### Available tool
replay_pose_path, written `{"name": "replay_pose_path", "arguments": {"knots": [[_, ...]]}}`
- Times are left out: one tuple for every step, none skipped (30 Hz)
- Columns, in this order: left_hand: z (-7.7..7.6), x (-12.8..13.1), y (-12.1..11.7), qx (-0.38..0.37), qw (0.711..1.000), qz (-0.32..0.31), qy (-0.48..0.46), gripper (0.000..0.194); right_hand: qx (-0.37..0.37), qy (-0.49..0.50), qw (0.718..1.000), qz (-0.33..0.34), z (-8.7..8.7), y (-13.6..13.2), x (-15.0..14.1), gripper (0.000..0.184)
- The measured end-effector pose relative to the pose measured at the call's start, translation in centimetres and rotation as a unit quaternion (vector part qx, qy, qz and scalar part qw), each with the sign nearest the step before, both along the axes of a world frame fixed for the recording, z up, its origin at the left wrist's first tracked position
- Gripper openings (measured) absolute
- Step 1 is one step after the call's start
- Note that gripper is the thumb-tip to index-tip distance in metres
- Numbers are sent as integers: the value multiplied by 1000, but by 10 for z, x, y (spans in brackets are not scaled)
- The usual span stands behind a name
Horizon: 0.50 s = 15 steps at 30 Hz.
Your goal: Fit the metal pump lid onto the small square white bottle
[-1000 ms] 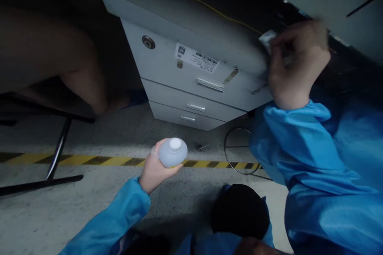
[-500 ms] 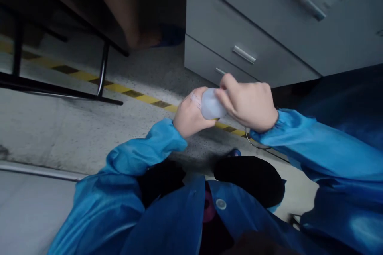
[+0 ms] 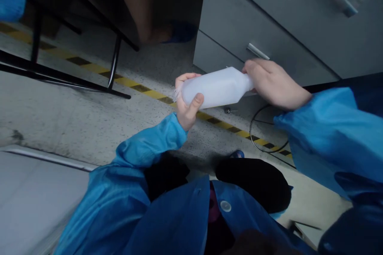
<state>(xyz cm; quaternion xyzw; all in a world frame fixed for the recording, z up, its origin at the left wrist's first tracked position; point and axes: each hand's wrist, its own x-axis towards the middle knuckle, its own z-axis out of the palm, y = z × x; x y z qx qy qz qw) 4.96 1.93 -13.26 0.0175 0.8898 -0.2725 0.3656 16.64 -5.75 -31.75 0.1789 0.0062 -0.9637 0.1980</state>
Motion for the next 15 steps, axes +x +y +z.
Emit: {"name": "replay_pose_path", "arguments": {"knots": [[-1, 1, 0, 12, 999, -49, -17, 60, -20, 26, 999, 33, 3, -4, -3, 39], [-1, 3, -1, 13, 996, -86, -24, 61, -30, 42, 997, 62, 6, -7, -6, 40], [0, 4, -2, 6, 994, -109, -21, 61, -27, 43, 995, 82, 10, -8, -8, 38], [2, 5, -3, -5, 993, -118, -12, 60, -17, 29, 995, 93, 14, -8, -10, 34], [4, 7, -4, -14, 993, -118, 2, 59, -7, 11, 995, 95, 18, -7, -10, 28], [5, 9, -5, -15, 993, -113, 15, 58, 1, -12, 996, 92, 21, -5, -10, 24], [6, 10, -5, -10, 994, -104, 26, 57, 9, -35, 996, 84, 23, -3, -9, 22], [6, 12, -4, -1, 995, -93, 36, 56, 18, -59, 996, 72, 24, 0, -8, 20], [5, 14, -3, 10, 995, -82, 48, 56, 28, -81, 995, 57, 25, 3, -8, 19], [4, 15, -2, 12, 996, -70, 60, 56, 39, -98, 994, 39, 23, 6, -7, 18], [1, 16, 0, 0, 996, -53, 70, 56, 49, -115, 992, 21, 21, 10, -7, 17], [-1, 17, 2, -23, 996, -35, 78, 57, 60, -128, 990, 4, 19, 15, -8, 17], [-4, 18, 4, -50, 995, -18, 83, 57, 73, -140, 987, -11, 15, 21, -9, 16], [-7, 18, 5, -78, 993, -2, 84, 58, 89, -149, 985, -20, 12, 27, -10, 15], [-9, 18, 7, -102, 991, 13, 82, 58, 108, -153, 982, -23, 8, 33, -11, 14]]}}
